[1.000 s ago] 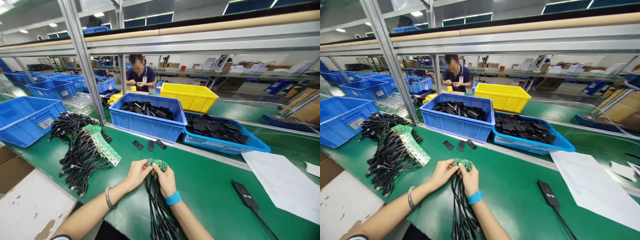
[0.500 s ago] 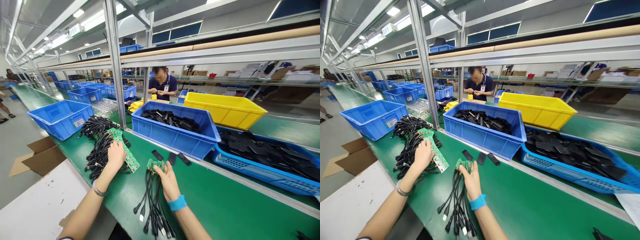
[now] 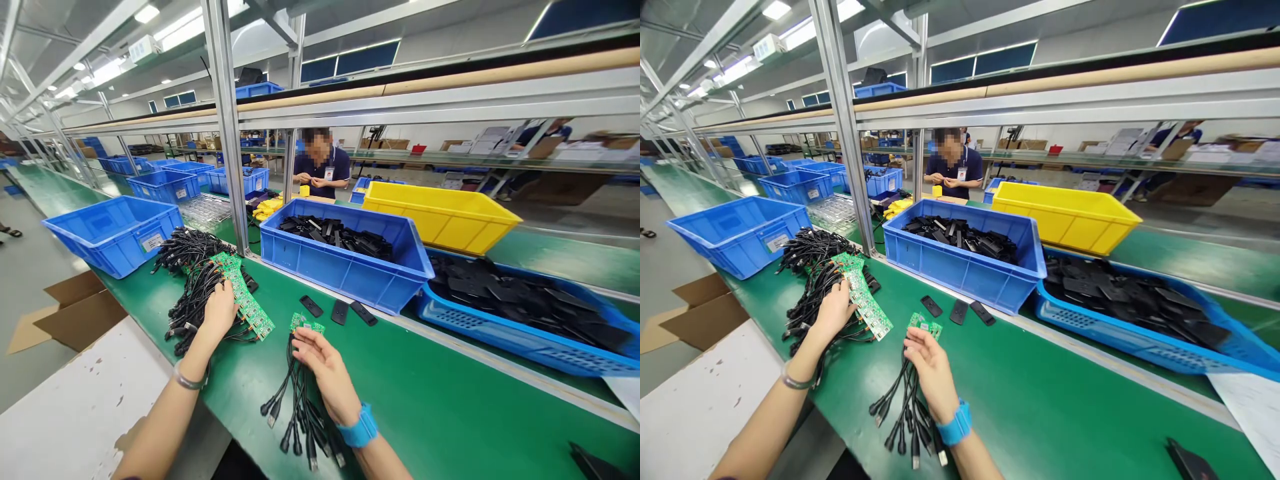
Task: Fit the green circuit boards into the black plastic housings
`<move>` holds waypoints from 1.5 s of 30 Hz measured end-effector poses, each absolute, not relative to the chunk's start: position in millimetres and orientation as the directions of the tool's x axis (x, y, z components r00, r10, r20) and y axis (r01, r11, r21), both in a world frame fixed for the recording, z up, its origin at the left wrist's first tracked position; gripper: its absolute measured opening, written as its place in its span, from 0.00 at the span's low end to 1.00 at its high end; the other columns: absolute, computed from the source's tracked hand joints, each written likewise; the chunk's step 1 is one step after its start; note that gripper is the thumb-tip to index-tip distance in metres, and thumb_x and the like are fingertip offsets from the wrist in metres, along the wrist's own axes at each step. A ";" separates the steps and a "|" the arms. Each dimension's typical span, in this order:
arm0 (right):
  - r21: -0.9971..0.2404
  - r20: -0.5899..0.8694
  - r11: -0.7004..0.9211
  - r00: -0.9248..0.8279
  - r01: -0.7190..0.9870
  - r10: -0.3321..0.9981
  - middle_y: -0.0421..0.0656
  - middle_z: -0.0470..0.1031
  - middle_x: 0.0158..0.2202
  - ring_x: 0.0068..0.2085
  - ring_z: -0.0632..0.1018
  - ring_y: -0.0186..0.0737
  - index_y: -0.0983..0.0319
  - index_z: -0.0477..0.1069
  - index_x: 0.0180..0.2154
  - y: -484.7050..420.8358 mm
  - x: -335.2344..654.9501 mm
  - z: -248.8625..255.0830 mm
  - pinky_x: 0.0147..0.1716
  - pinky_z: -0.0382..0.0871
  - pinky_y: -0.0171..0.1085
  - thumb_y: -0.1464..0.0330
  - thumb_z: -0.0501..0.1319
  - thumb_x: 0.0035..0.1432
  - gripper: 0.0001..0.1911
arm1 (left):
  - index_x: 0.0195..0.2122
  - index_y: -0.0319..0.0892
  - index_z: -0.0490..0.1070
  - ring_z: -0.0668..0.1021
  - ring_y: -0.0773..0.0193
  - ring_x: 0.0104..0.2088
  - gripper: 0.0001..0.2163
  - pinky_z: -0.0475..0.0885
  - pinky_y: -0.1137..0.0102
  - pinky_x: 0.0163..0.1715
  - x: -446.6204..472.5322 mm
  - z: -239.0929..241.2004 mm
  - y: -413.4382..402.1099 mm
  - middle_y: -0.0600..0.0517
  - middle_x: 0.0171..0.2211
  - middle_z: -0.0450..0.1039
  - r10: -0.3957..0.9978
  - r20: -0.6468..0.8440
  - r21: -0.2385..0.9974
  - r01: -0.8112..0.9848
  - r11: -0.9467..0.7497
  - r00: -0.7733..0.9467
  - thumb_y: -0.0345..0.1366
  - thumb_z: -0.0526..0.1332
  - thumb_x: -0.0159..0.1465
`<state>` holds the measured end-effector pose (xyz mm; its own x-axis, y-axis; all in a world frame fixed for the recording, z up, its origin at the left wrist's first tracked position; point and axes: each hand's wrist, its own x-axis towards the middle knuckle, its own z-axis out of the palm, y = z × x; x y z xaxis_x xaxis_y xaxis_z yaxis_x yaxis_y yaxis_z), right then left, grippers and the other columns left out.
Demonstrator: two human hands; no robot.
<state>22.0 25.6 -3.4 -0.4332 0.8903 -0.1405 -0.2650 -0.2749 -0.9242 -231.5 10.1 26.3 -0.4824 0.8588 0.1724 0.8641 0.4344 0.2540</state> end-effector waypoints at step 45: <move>-0.952 0.092 0.009 -0.258 -0.308 0.962 0.43 0.79 0.28 0.27 0.77 0.41 0.63 0.75 0.30 25.7 -9.4 36.6 0.26 0.72 0.37 0.51 0.61 0.56 0.20 | 0.31 0.36 0.73 0.78 0.65 0.26 0.13 0.73 0.72 0.27 -164.1 71.0 -37.3 0.51 0.27 0.77 0.965 0.065 0.998 0.005 -0.066 -0.253 0.43 0.64 0.59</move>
<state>-9.4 25.7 36.6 -0.2579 0.9617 0.0924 -0.3075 0.0089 -0.9515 -164.1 -37.3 71.0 -0.2532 0.9652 0.0653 0.0054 -0.0660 0.9978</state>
